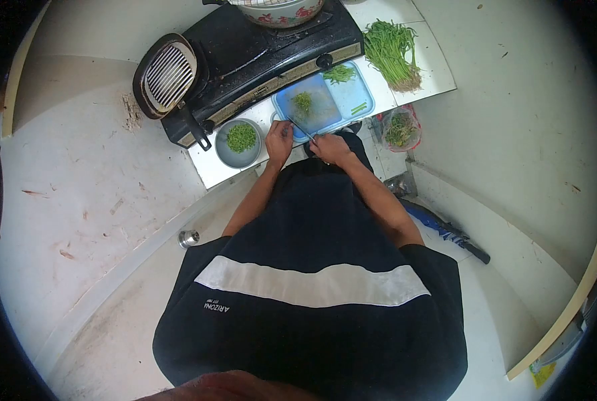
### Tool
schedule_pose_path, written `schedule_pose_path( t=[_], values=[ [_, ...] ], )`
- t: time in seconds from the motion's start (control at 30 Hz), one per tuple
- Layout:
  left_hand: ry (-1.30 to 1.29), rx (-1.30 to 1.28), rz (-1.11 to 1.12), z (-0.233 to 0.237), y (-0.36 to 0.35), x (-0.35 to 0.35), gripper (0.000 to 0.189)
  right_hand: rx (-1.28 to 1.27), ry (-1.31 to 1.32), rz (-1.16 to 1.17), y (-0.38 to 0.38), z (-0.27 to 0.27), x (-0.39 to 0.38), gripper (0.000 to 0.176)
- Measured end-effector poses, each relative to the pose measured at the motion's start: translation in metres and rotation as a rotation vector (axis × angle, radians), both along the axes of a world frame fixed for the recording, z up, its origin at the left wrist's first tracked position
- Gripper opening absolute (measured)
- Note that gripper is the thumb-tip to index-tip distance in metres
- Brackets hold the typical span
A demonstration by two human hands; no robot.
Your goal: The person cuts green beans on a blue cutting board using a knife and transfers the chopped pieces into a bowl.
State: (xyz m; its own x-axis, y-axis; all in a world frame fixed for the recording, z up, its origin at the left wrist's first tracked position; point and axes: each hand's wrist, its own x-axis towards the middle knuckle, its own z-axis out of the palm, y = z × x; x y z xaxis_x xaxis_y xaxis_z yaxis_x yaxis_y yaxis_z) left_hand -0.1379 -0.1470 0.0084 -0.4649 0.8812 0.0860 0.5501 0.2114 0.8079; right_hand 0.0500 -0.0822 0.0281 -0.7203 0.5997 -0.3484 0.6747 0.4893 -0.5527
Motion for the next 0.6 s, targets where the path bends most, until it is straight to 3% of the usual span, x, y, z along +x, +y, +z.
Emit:
schedule_pose_path(
  t=[0.27, 0.6],
  values=[
    [0.02, 0.024, 0.007, 0.0, 0.001, 0.002, 0.006, 0.03, 0.017, 0.087, 0.011, -0.013, -0.013, 0.041],
    [0.019, 0.004, 0.02, 0.001, -0.001, 0.003, 0.007, 0.015, 0.024, 0.008, -0.002, -0.007, -0.005, 0.043]
  ],
)
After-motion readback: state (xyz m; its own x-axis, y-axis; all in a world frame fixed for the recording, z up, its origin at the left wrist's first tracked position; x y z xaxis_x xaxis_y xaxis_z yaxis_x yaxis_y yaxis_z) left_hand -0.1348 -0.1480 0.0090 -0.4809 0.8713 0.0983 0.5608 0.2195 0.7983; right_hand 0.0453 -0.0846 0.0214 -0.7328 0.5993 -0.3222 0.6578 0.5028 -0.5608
